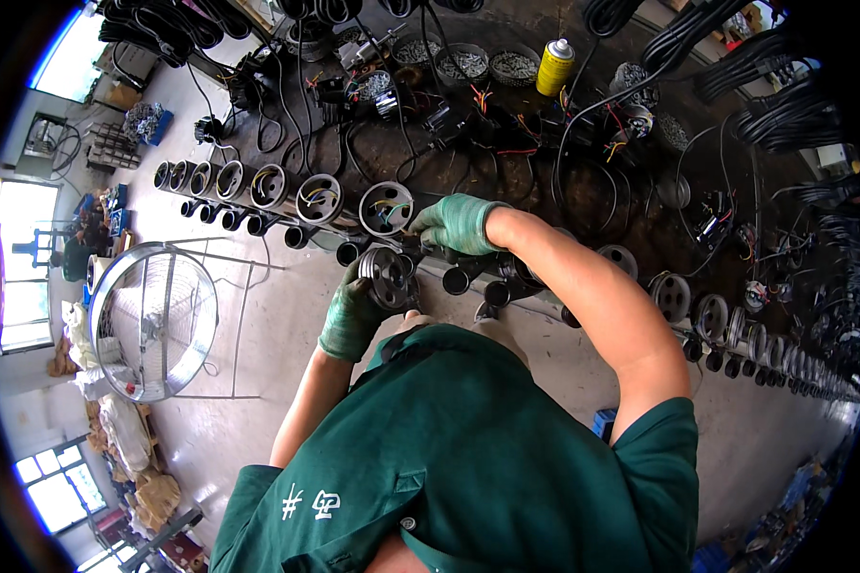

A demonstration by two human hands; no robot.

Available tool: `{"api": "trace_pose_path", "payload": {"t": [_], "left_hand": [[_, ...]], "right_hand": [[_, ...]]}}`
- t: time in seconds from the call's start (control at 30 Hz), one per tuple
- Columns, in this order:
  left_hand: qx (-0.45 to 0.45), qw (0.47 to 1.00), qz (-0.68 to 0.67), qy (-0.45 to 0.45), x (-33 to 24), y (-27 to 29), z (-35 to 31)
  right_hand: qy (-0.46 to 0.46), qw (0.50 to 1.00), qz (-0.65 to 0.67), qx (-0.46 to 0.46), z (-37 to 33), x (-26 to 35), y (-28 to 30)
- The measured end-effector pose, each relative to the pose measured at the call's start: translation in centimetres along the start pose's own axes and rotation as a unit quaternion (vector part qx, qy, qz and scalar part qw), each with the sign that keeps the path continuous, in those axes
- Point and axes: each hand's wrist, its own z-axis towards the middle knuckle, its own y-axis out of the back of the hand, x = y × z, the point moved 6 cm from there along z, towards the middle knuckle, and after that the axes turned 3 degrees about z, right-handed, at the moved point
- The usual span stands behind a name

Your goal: The person repeatedly picks up stacks of circular metal discs from a blue bin and places them into cylindrical housings on a workbench. They then insert wires into the housings and secure the discs inside. The person continues this repetitive assembly process throughout the video.

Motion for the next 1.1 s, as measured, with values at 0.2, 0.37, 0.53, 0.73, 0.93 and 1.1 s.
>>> {"api": "trace_pose_path", "payload": {"t": [0.2, 0.37, 0.53, 0.73, 0.93, 1.1], "left_hand": [[0.029, 0.999, -0.021, 0.028, 1.5, 0.9, 1.3], [0.036, 0.998, -0.043, 0.024, 0.9, -0.5, 1.0], [-0.005, 1.000, 0.025, 0.002, 0.6, -1.2, 1.0], [0.024, 0.995, 0.092, -0.013, 0.1, -1.7, 1.5], [0.028, 0.988, 0.147, -0.049, -0.3, -2.3, 1.7], [0.018, 0.991, 0.128, -0.040, -0.1, -1.3, 1.7]], "right_hand": [[0.063, 0.996, -0.060, -0.022, -0.3, 0.7, 0.0], [0.028, 0.991, -0.121, -0.055, -1.1, 2.2, 0.0], [0.061, 0.987, -0.134, -0.067, -1.3, 1.4, -0.1], [0.074, 0.992, -0.104, -0.015, -0.3, 0.1, -0.8], [0.050, 0.998, -0.038, -0.023, 0.3, -0.1, -0.8], [0.044, 0.997, -0.065, 0.002, 0.4, 0.1, -0.3]]}}
